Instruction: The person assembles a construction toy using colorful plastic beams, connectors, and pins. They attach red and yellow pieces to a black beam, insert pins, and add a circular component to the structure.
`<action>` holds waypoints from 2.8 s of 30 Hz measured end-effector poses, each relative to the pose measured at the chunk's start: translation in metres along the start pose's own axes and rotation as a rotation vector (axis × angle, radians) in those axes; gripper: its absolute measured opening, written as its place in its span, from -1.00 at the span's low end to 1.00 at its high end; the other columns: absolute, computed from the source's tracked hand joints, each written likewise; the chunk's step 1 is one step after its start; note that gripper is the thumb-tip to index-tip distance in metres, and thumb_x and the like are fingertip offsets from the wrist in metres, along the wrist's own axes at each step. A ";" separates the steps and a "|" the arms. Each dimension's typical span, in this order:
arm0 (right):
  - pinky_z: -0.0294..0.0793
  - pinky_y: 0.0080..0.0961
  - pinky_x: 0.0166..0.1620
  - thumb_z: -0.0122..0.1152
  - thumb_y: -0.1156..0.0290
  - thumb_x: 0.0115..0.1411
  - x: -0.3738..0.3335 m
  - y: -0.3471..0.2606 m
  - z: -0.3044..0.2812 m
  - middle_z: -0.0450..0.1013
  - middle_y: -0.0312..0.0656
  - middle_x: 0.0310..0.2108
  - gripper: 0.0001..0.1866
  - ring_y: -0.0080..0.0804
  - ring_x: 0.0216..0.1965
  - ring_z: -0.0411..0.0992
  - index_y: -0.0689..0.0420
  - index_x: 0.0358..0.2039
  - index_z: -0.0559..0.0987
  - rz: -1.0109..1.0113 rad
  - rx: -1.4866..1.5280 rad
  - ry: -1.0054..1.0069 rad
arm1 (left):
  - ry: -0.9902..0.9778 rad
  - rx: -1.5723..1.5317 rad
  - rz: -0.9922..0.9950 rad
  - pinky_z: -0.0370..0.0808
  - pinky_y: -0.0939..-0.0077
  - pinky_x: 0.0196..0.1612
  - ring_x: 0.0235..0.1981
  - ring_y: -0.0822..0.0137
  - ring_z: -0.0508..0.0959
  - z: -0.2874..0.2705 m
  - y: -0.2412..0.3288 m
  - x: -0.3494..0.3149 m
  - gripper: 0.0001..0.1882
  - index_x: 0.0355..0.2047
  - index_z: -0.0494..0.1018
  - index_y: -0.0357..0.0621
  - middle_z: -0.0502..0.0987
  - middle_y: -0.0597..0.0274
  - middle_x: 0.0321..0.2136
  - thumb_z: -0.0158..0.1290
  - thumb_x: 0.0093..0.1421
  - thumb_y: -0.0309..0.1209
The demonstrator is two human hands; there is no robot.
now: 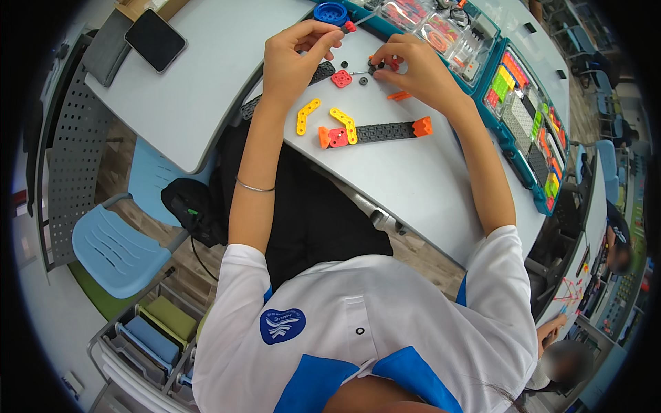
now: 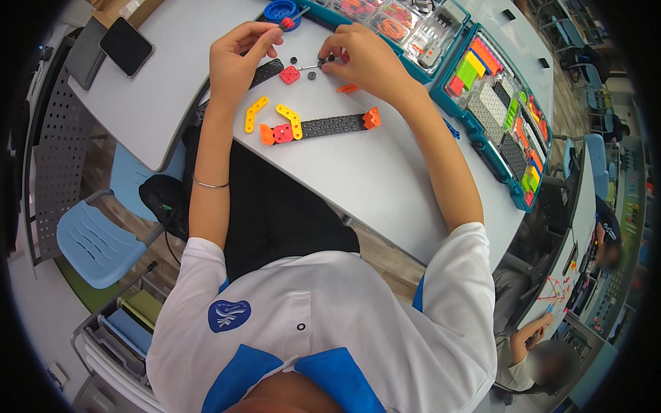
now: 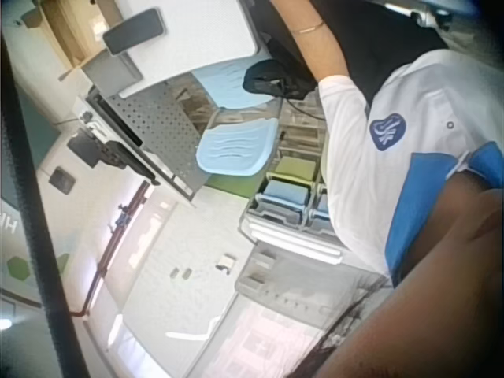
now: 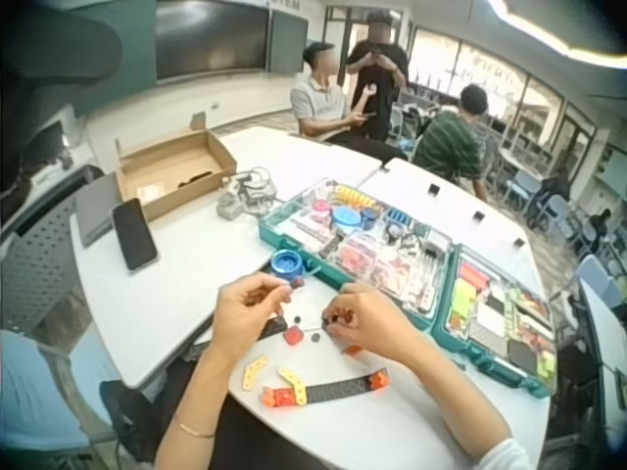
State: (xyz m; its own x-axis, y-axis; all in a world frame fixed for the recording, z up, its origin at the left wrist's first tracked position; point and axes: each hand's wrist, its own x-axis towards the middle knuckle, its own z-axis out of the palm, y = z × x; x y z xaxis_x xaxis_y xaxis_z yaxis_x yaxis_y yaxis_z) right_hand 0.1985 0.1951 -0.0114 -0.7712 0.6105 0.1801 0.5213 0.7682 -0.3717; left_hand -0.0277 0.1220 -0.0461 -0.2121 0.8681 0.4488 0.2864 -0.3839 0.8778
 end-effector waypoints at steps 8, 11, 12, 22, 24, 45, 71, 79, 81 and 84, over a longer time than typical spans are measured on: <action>0.53 -0.42 -0.16 0.44 0.38 0.15 0.000 0.005 0.007 0.48 -0.27 -0.28 -0.86 -0.37 -0.18 0.49 0.07 -0.27 0.71 -0.081 0.021 0.007 | -0.020 0.047 0.036 0.55 0.65 -0.27 -0.44 0.51 0.62 0.000 0.000 0.000 -0.85 -0.20 0.68 -0.23 0.70 0.23 -0.41 0.23 0.30 -0.42; 0.53 -0.44 -0.14 0.43 0.39 0.15 0.001 0.005 0.004 0.50 -0.28 -0.26 -0.86 -0.37 -0.16 0.49 0.08 -0.27 0.71 -0.062 0.080 0.038 | -0.037 0.049 0.036 0.55 0.65 -0.28 -0.44 0.52 0.62 0.001 0.000 0.000 -0.85 -0.20 0.68 -0.22 0.69 0.24 -0.42 0.22 0.30 -0.42; 0.53 -0.44 -0.14 0.43 0.40 0.15 0.001 0.006 0.002 0.51 -0.28 -0.26 -0.87 -0.37 -0.16 0.49 0.08 -0.27 0.71 -0.052 0.110 0.058 | -0.044 0.045 0.031 0.55 0.65 -0.28 -0.44 0.52 0.62 0.002 0.002 0.000 -0.85 -0.21 0.68 -0.22 0.69 0.25 -0.42 0.22 0.30 -0.42; 0.34 -0.61 -0.25 0.46 0.38 0.18 0.006 -0.011 -0.039 0.52 -0.34 -0.34 -0.83 -0.61 -0.33 0.46 0.14 -0.27 0.65 0.028 0.448 0.331 | -0.071 0.083 0.138 0.53 0.67 -0.38 -0.48 0.51 0.68 0.003 -0.006 0.001 -0.88 -0.29 0.70 -0.10 0.71 0.31 -0.48 0.28 0.24 -0.35; 0.35 -0.62 -0.25 0.46 0.40 0.19 0.007 -0.010 -0.037 0.54 -0.31 -0.32 -0.83 -0.60 -0.33 0.49 0.15 -0.25 0.66 0.030 0.485 0.303 | -0.081 0.084 0.141 0.53 0.68 -0.39 -0.48 0.51 0.68 0.003 -0.006 0.001 -0.89 -0.29 0.70 -0.10 0.71 0.31 -0.47 0.28 0.25 -0.36; 0.57 -0.65 -0.25 0.23 0.41 0.40 0.010 -0.003 -0.018 0.46 -0.30 -0.13 -0.80 -0.60 -0.14 0.49 0.19 -0.03 0.52 0.095 1.047 0.171 | -0.018 -0.044 0.042 0.58 0.61 -0.26 -0.44 0.51 0.61 -0.001 0.002 -0.001 -0.83 -0.20 0.67 -0.26 0.69 0.19 -0.40 0.23 0.32 -0.40; 0.48 -0.63 -0.10 0.20 0.43 0.42 0.009 -0.012 -0.014 0.43 -0.37 -0.14 -0.83 -0.65 -0.12 0.41 0.16 -0.02 0.52 0.063 0.939 0.245 | -0.048 -0.025 0.043 0.58 0.60 -0.26 -0.44 0.51 0.62 -0.001 0.001 -0.002 -0.84 -0.21 0.67 -0.24 0.68 0.23 -0.42 0.23 0.30 -0.40; 0.50 -0.60 -0.08 0.17 0.49 0.41 0.010 -0.013 -0.012 0.44 -0.34 -0.17 -0.84 -0.62 -0.12 0.42 0.20 -0.03 0.53 0.028 0.756 0.309 | -0.064 0.002 0.057 0.57 0.61 -0.27 -0.44 0.52 0.63 -0.001 0.000 -0.002 -0.85 -0.23 0.68 -0.21 0.68 0.25 -0.43 0.24 0.29 -0.40; 0.51 -0.60 -0.13 0.18 0.52 0.39 0.009 -0.016 -0.016 0.46 -0.31 -0.19 -0.85 -0.59 -0.16 0.45 0.21 -0.05 0.54 0.050 0.680 0.298 | -0.067 0.010 0.063 0.56 0.61 -0.27 -0.45 0.52 0.63 -0.001 0.001 -0.002 -0.86 -0.23 0.68 -0.20 0.68 0.26 -0.44 0.24 0.29 -0.39; 0.53 -0.60 -0.19 0.19 0.55 0.37 0.009 -0.023 -0.022 0.50 -0.25 -0.21 -0.86 -0.55 -0.22 0.49 0.22 -0.07 0.55 0.006 0.537 0.315 | -0.064 0.017 0.061 0.55 0.61 -0.27 -0.45 0.51 0.63 -0.001 0.003 -0.002 -0.85 -0.23 0.68 -0.20 0.68 0.26 -0.44 0.24 0.29 -0.39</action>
State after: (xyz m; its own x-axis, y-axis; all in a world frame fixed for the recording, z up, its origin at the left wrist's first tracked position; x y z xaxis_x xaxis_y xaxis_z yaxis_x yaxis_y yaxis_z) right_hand 0.1873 0.1871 0.0189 -0.5810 0.7053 0.4062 0.2059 0.6102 -0.7650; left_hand -0.0272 0.1182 -0.0440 -0.1334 0.8620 0.4890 0.3132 -0.4314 0.8460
